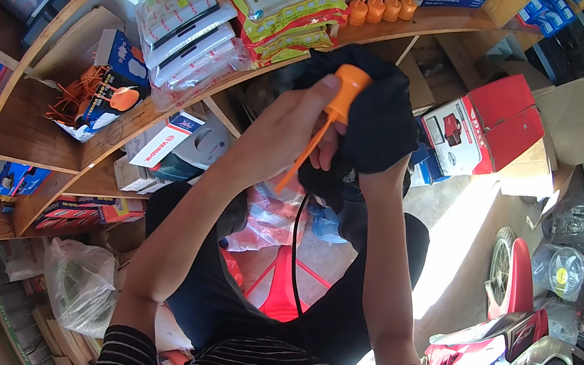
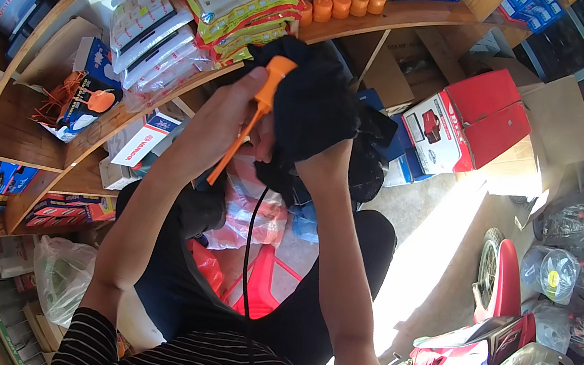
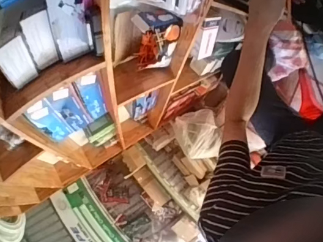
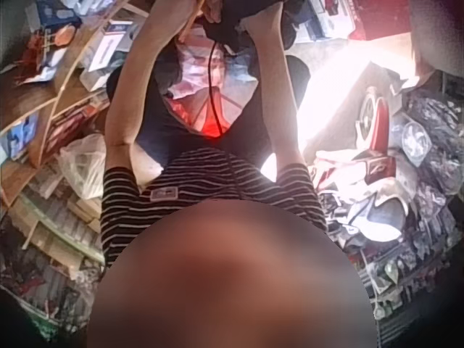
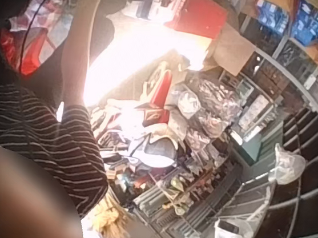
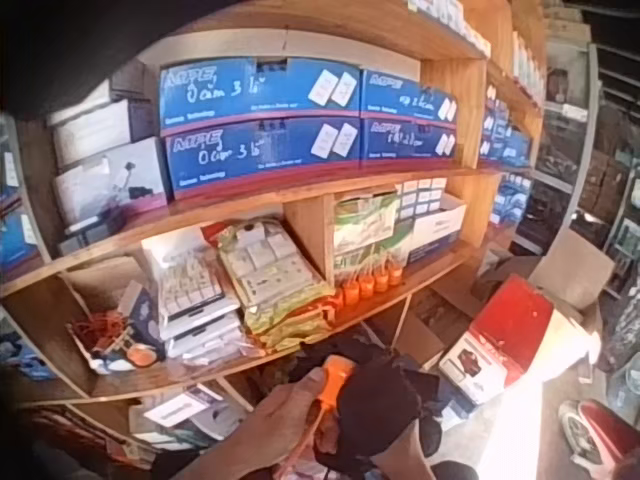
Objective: Placing a small orange electronic component into a black fabric sleeve or pouch.
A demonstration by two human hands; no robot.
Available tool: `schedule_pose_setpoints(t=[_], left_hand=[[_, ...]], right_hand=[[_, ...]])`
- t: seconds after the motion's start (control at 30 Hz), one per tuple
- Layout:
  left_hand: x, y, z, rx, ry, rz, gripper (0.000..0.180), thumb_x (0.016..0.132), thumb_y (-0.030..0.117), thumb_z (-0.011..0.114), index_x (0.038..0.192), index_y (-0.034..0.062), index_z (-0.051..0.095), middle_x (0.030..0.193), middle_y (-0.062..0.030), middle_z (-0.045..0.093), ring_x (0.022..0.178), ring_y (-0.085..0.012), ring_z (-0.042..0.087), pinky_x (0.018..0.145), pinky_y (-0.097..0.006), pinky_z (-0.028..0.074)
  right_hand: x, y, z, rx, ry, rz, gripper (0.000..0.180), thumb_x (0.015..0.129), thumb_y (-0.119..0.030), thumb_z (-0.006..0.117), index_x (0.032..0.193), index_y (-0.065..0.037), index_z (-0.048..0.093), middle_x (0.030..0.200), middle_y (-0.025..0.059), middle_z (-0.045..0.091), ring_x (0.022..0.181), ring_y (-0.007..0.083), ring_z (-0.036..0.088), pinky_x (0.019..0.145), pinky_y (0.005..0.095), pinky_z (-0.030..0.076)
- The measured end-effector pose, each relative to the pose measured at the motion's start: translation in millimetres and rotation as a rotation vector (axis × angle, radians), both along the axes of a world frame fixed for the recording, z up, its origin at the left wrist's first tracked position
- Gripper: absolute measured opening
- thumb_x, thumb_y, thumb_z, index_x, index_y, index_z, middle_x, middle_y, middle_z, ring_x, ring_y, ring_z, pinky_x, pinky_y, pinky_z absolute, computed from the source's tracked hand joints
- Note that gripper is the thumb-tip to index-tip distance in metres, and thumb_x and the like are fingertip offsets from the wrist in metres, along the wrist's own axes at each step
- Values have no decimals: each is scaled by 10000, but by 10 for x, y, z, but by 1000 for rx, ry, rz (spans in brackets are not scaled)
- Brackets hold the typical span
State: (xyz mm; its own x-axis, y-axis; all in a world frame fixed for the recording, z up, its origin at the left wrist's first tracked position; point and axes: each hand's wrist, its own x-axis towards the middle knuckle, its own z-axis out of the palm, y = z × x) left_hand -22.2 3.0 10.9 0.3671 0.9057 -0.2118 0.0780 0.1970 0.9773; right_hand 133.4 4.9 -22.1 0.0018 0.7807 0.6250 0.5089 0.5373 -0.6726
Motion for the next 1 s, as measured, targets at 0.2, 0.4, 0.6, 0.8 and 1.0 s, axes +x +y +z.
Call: schedule_pose_setpoints(t=[0.2,0.4,0.6,0.8,1.0], left_hand=[[22,3,-55,-73,-217,7,635,1040,543,354,898,-22,608,652,-81,615,573,-151,603,572,-269,495],[-23,18,-95,39,-131,43,483,1028,460,482,964,22,673,736,-32,662,594,-106,614,582,-242,479],[-18,35,-2,62,-66,76,605,993,542,507,840,-21,665,647,-70,635,539,-135,616,567,-251,509],[-88,24,-60,-13,-159,25,634,977,586,501,887,-17,675,692,-65,640,629,-134,640,610,-264,516],[-40,-13,2,136,27,-98,668,983,604,477,889,-28,673,702,-44,627,612,-123,613,590,-257,492]], right_hand=[[-36,41,-176,-105,196,276,237,822,-80,708,1047,-23,657,1094,115,655,996,322,641,918,410,495],[-31,-46,-219,-602,991,533,312,818,-95,720,1117,-41,651,1048,123,669,1002,313,644,923,396,497],[47,-15,-305,3,-218,88,378,795,-132,764,1148,-57,655,1121,106,670,1055,294,634,955,405,482],[4,-72,-346,-304,288,261,361,797,-86,746,1144,-45,653,1141,112,665,1033,295,642,924,396,499],[92,22,-381,-285,891,201,286,913,-130,630,1174,-21,585,1004,100,636,893,184,646,766,303,531]])
